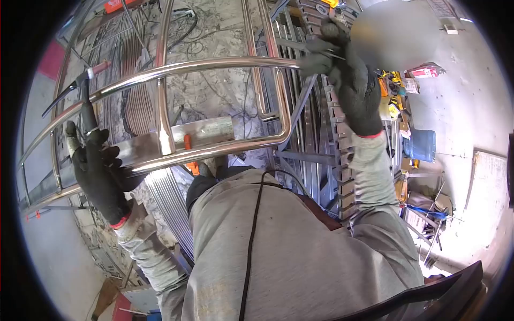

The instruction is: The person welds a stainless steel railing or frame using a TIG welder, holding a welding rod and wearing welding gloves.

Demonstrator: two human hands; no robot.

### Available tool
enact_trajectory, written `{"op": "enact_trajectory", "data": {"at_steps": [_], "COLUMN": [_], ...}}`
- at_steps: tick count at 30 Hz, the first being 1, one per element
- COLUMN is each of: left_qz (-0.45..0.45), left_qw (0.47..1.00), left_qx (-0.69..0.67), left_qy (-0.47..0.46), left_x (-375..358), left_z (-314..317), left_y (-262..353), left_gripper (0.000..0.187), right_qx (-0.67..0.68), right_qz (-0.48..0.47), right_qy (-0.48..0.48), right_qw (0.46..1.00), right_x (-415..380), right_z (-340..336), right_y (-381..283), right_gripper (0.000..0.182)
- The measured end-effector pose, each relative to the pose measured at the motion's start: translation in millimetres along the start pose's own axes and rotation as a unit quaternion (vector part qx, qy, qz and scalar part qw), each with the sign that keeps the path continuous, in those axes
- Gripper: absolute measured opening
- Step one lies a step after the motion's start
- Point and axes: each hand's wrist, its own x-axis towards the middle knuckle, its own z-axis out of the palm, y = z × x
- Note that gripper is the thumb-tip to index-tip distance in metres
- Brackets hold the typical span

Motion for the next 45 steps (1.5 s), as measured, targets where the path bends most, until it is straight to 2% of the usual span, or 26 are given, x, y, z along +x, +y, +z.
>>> {"op": "enact_trajectory", "data": {"at_steps": [1,3,4,5,6,7,8,9,10,11,12,13,14,15,17,19,21,23,24,25,27,32,34,38,40,45], "left_qz": [-0.012,-0.025,-0.009,-0.035,-0.035,-0.039,-0.038,-0.046,-0.052,-0.045,-0.041,-0.038,0.011,0.014,-0.038,-0.04,-0.073,-0.107,-0.14,-0.138,-0.171,-0.204,-0.215,-0.245,-0.266,-0.294], "left_qw": [1.0,1.0,1.0,0.999,0.999,0.999,0.999,0.998,0.997,0.998,0.997,0.995,0.996,0.997,0.998,0.999,0.997,0.994,0.988,0.989,0.977,0.959,0.952,0.937,0.926,0.914], "left_qx": [0.003,0.013,0.001,-0.008,-0.015,-0.019,-0.017,-0.035,-0.052,-0.05,-0.07,-0.089,-0.089,-0.075,-0.048,-0.008,0.003,-0.001,-0.003,-0.013,0.034,0.093,0.114,0.18,0.209,0.251], "left_qy": [0.012,0.013,0.009,0.017,0.017,0.017,0.02,-0.003,-0.024,-0.02,-0.018,-0.016,-0.006,0.007,0.016,0.023,0.04,0.034,0.066,0.06,0.121,0.174,0.185,0.172,0.168,0.127], "left_x": [2.0,1.4,-0.4,1.7,2.0,0.8,0.8,1.9,1.6,-1.0,-6.4,-13.0,-24.8,-34.3,-51.4,-68.2,-90.7,-112.8,-124.1,-132.4,-151.8,-182.3,-186.0,-182.9,-176.9,-162.3], "left_z": [0.2,2.8,4.6,4.2,4.2,3.3,0.5,-3.8,-7.1,-9.4,-12.6,-14.8,-10.8,-11.7,-23.4,-35.9,-41.6,-45.8,-40.1,-41.7,-23.4,-2.6,5.3,15.7,16.1,27.2], "left_y": [-4.4,-0.2,2.9,3.2,3.1,2.1,0.4,-0.9,0.4,2.8,7.9,13.6,21.8,27.8,41.0,40.0,48.9,60.8,68.6,69.1,83.0,93.1,100.8,119.2,124.5,135.5], "left_gripper": [0.069,0.07,0.072,0.061,0.052,0.045,0.045,0.056,0.07,0.07,0.071,0.072,0.074,0.074,0.074,0.074,0.074,0.074,0.077,0.076,0.073,0.071,0.072,0.075,0.075,0.075], "right_qx": [-0.002,0.026,0.024,-0.145,-0.307,-0.305,-0.314,-0.319,-0.37,-0.364,-0.15,0.073,-0.116,-0.098,0.155,0.135,0.215,0.127,0.068,0.093,-0.014,0.027,-0.055,-0.014,0.006,-0.023], "right_qz": [-0.005,0.089,0.074,-0.001,-0.071,-0.074,0.01,0.096,-0.014,-0.018,0.011,0.042,-0.169,-0.17,-0.089,-0.219,-0.241,-0.271,-0.312,-0.323,-0.369,-0.37,-0.384,-0.355,-0.365,-0.381], "right_qy": [0.006,0.038,0.043,0.072,0.099,0.098,0.102,0.105,0.153,0.156,0.184,0.201,0.028,0.024,-0.168,-0.234,-0.277,-0.392,-0.409,-0.415,-0.418,-0.417,-0.493,-0.475,-0.425,-0.434], "right_qw": [1.0,0.995,0.996,0.987,0.944,0.944,0.944,0.937,0.916,0.918,0.971,0.976,0.978,0.98,0.97,0.938,0.905,0.87,0.855,0.846,0.83,0.83,0.779,0.805,0.828,0.816], "right_x": [-4.2,-11.6,-18.2,-30.2,-40.1,-47.3,-46.6,-47.3,-55.8,-49.0,-41.7,-32.4,-5.4,-2.0,1.1,-3.3,-5.3,-0.2,-1.2,-2.2,-2.5,-6.2,-3.6,-3.5,-6.0,-4.5], "right_z": [-5.3,-11.0,-18.9,-27.6,-37.0,-48.9,-53.1,-54.6,-49.0,-36.6,-25.1,-12.2,-4.4,5.0,29.8,51.0,70.6,73.7,79.1,82.5,81.3,78.2,72.4,72.6,79.6,78.2], "right_y": [-4.1,-8.6,2.5,24.1,43.5,59.2,60.8,64.5,67.3,60.4,55.2,43.7,-7.4,-11.0,-3.9,16.8,40.1,42.4,47.4,48.1,43.4,54.2,58.7,57.3,55.7,53.1], "right_gripper": [0.051,0.051,0.051,0.047,0.044,0.044,0.041,0.037,0.033,0.033,0.032,0.031,0.031,0.031,0.041,0.041,0.041,0.044,0.047,0.047,0.053,0.053,0.046,0.05,0.049,0.048]}}
